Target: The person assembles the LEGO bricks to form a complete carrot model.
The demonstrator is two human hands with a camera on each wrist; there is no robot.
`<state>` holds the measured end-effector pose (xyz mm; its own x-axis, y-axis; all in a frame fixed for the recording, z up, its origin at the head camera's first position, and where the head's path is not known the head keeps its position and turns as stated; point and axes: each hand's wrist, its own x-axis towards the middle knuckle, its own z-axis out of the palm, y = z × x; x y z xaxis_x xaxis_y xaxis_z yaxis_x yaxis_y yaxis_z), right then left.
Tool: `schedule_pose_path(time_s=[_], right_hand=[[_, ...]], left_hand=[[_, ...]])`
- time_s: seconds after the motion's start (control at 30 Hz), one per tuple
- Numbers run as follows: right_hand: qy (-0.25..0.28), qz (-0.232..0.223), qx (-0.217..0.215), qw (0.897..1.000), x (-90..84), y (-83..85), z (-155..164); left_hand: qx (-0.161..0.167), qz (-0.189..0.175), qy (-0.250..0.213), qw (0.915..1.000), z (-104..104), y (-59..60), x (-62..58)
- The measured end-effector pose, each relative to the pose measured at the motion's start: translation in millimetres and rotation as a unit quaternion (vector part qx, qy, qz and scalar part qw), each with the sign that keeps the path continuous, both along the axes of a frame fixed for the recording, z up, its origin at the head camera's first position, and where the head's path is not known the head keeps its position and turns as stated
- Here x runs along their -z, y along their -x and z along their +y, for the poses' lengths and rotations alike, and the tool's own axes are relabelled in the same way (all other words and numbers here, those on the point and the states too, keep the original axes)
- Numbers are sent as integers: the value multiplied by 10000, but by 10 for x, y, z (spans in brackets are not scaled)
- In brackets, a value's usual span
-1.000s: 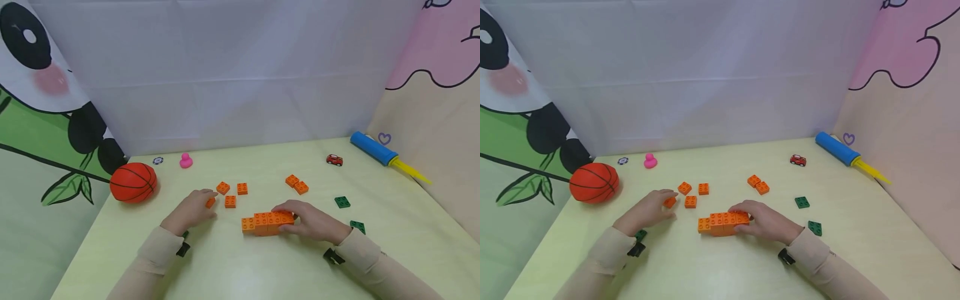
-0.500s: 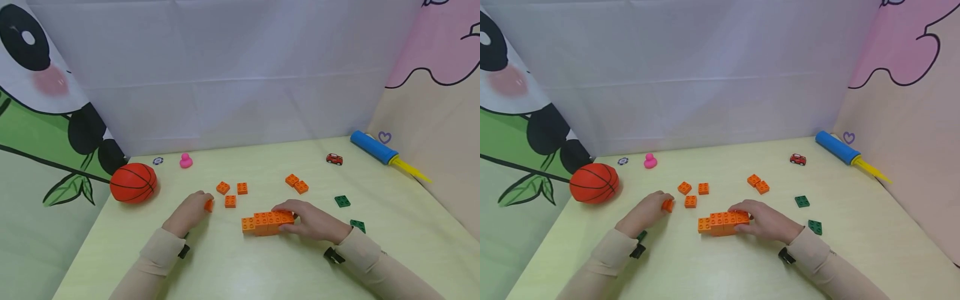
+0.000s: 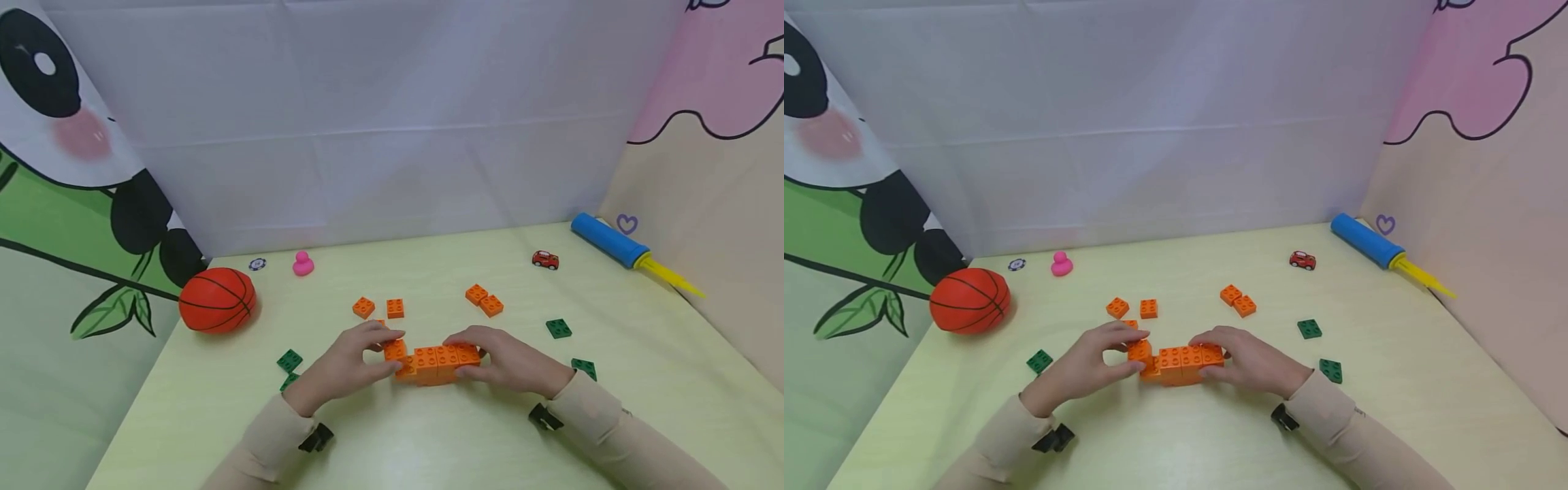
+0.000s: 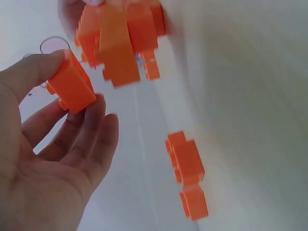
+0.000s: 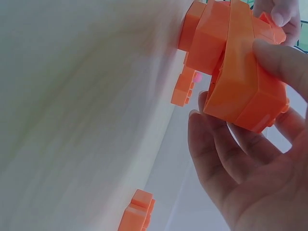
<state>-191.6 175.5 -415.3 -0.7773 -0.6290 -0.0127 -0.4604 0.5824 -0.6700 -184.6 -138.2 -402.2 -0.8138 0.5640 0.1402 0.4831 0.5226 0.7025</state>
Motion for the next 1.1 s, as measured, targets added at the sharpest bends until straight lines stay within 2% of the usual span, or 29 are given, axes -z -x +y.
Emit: schedule_pose_path(time_s=[0.2,0.4,0.5,0.63,0.73,0.93,1.1], right_hand=[[16,-9,12,10000,1,4,-3],[38,-87,41,9999,2,0,-9],[53,-125,37,9999,1,-3,-11],[88,-54,17,9999,-2,-3,-6],[117,-8,2,9999,0,-5,-4],[154,-31,1,9999,0,-6,-4],[158,-47,50,9999,-6,-11,-11]], left_hand=[[138,138,130,9997,127,-55,42],[125,44,303,9995,149,-50,80],[90,-270,239,9993,145,-43,100],[23,-903,78,9959,134,-28,120],[-15,-1104,63,9939,122,-17,131],[-65,-1125,41,9936,111,-4,146],[-36,-965,-10,9953,103,5,168]])
